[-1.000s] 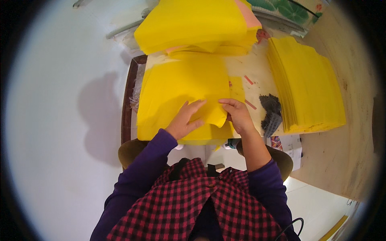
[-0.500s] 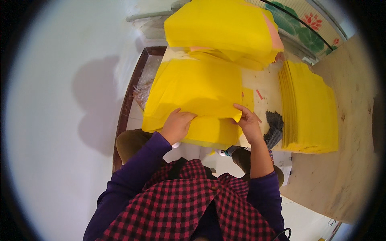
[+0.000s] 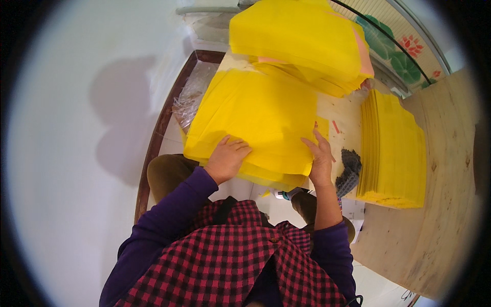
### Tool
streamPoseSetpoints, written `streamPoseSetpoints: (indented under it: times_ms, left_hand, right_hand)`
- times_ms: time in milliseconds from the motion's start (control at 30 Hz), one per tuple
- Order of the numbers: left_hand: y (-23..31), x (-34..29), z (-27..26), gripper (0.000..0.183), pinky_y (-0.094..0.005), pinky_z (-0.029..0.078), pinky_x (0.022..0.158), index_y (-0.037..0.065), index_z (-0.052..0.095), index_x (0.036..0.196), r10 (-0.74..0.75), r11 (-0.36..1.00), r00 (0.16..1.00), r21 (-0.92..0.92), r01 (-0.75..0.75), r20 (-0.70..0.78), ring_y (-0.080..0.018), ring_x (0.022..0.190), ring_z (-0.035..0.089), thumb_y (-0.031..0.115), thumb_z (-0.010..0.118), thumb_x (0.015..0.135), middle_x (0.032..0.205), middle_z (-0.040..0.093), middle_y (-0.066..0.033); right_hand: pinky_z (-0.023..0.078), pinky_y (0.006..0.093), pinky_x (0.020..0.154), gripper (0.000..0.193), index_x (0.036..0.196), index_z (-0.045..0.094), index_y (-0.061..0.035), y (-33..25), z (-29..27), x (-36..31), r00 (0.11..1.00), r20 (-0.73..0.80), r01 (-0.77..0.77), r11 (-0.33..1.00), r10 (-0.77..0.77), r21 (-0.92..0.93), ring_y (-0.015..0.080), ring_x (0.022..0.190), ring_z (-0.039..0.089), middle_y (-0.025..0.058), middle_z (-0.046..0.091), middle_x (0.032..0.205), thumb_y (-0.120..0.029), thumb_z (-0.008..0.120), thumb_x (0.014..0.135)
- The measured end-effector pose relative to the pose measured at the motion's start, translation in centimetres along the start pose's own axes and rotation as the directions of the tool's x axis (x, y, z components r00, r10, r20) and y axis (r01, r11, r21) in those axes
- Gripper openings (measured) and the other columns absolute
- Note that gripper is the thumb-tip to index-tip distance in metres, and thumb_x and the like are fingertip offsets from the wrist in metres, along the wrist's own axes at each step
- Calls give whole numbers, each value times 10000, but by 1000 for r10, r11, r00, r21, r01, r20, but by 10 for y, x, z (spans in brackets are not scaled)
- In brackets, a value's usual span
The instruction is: The person folds yellow paper sheets by hand on a table, aligning edges and pressing creases. They repeatedly pick up sheets, fold them in half, and stack the folded pieces into a growing pile.
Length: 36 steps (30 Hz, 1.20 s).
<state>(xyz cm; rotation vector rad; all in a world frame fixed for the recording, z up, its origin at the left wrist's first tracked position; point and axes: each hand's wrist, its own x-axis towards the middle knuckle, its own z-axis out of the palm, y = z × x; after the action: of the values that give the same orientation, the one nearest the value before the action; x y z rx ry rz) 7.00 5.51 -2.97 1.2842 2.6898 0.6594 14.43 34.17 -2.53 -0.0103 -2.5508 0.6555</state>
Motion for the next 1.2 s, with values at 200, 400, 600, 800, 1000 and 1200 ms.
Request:
streamPoseSetpoints:
  times_ms: [200,400,600,800,1000,1200]
  left_hand:
    - [6,9,-10,394,-511,270,1100,86,588,1204,-22,993,998,116,29,-61,-284,1254,482,112,603,811,1245,596,-106]
    - [33,-7,-32,400,-479,358,1045,71,588,1216,115,990,869,-14,-139,-480,-316,1160,538,142,642,826,1190,609,-117]
    - [60,-15,-15,285,-394,461,942,8,591,1151,-360,370,931,-906,206,65,-274,1102,574,194,589,935,1150,620,-127]
    - [50,10,3,499,-412,444,999,-50,432,1294,-400,-429,808,-867,251,432,-305,1169,538,294,568,960,1247,544,-211]
    - [56,30,11,630,-479,371,1074,-53,381,1330,-399,-658,736,-730,186,547,-347,1282,432,398,582,939,1354,440,-244]
    - [44,44,33,740,-494,361,1074,-70,294,1328,-392,-688,760,-714,132,518,-376,1301,387,439,625,904,1393,357,-252]
  right_hand:
    - [476,329,890,295,959,718,-85,13,8,2,981,190,-99,929,32,357,276,1017,617,87,692,1009,22,714,684]
    - [498,269,767,173,969,707,-28,9,12,6,912,255,-406,800,322,441,152,834,640,63,709,911,-9,702,796]
    - [463,223,720,164,1013,674,19,14,14,10,821,365,-570,626,438,532,64,797,571,-3,672,897,-97,646,900]
    - [462,225,708,196,1044,665,21,22,18,9,799,400,-596,510,448,620,59,788,565,-6,668,891,-123,636,913]
    - [456,222,684,211,1042,659,25,16,8,6,811,420,-583,626,407,518,54,778,542,-4,668,873,-141,645,914]
    - [463,226,713,210,1045,661,22,26,7,4,813,448,-574,637,371,514,74,783,557,-10,645,850,-145,631,921]
